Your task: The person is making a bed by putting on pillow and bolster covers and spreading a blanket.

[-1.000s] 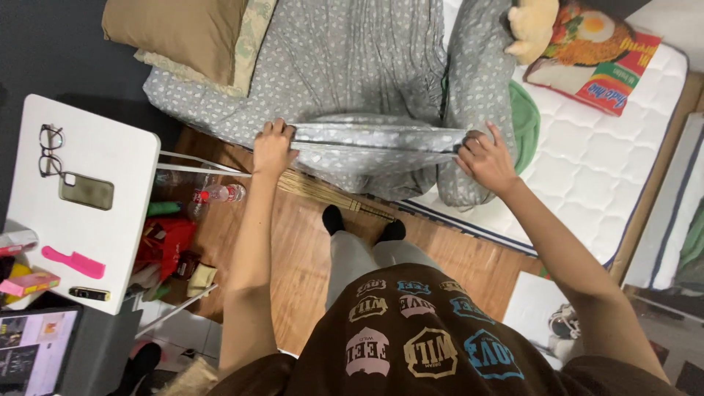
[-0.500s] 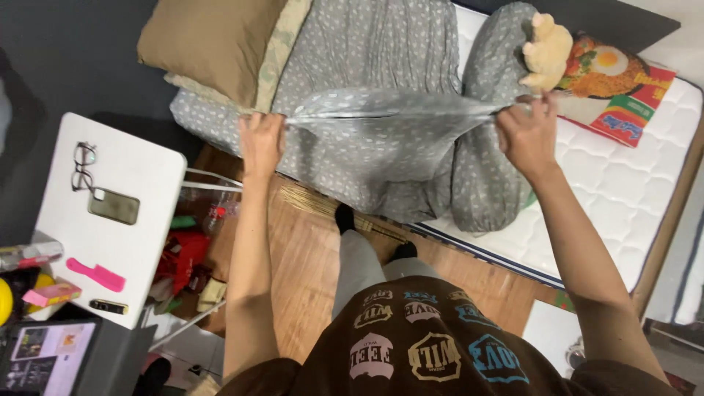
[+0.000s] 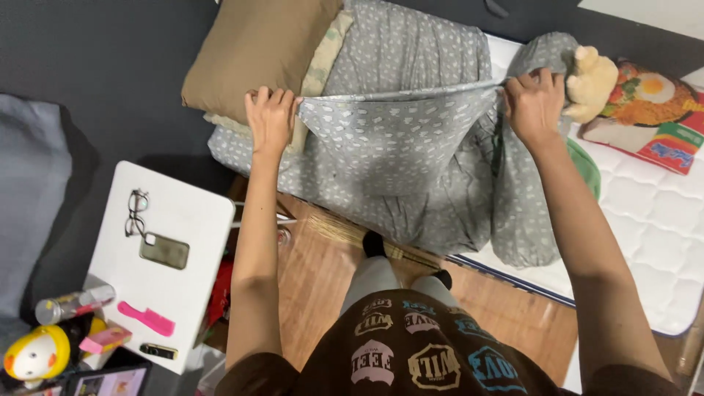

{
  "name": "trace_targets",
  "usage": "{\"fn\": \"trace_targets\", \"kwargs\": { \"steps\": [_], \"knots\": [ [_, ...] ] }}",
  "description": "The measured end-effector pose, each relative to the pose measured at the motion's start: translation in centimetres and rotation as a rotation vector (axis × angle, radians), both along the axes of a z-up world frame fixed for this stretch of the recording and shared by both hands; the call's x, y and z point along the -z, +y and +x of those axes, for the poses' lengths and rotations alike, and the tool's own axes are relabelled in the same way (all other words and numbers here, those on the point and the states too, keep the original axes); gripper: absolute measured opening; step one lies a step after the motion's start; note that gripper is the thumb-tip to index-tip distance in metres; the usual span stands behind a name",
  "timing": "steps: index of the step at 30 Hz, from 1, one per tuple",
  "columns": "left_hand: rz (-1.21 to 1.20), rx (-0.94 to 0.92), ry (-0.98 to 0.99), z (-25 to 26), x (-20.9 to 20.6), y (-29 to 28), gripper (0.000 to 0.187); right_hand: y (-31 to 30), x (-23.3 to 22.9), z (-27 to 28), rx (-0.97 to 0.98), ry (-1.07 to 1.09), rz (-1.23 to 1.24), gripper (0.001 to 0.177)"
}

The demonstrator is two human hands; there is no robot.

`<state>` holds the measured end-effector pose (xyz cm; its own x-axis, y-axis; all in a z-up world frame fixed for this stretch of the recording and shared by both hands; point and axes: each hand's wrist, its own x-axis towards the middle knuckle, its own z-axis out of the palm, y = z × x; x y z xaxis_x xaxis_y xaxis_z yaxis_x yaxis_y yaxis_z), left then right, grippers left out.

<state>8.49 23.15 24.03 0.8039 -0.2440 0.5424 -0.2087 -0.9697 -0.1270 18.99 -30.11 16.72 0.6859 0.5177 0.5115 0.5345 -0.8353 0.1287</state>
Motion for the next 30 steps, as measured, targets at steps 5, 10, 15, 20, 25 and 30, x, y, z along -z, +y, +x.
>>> {"fn": "trace_targets", "kwargs": {
  "steps": [5, 10, 15, 20, 25, 30],
  "knots": [
    [-0.045, 0.054, -0.050, 1.1, -2.3, 2.1, 0.021, 4.2, 1.2, 5.2, 0.045, -0.018, 0.022, 0.013],
    [-0.166, 0.310, 0.002, -2.9, 0.4, 1.2, 0.027, 4.3, 1.5, 5.3, 0.041, -0.019, 0.106, 0.010],
    [-0.036, 0.644, 0.063, -10.7, 11.1, -6.2, 0.014, 2.1, 4.0, 1.8, 0.088, 0.107, 0.076, 0.014],
    [-0.387, 0.727, 0.655, -13.3, 22.7, -15.4, 0.039, -3.5, 17.3, 0.0, 0.280, 0.412, 0.233, 0.013],
    [-0.527, 0.847, 0.831, -18.0, 29.2, -22.9, 0.055, -7.9, 25.7, -4.1, 0.394, 0.522, 0.335, 0.015],
    [-0.386, 0.859, 1.008, -23.6, 32.4, -30.7, 0.025, -11.1, 26.7, -6.4, 0.427, 0.595, 0.480, 0.014]
  ]
}}
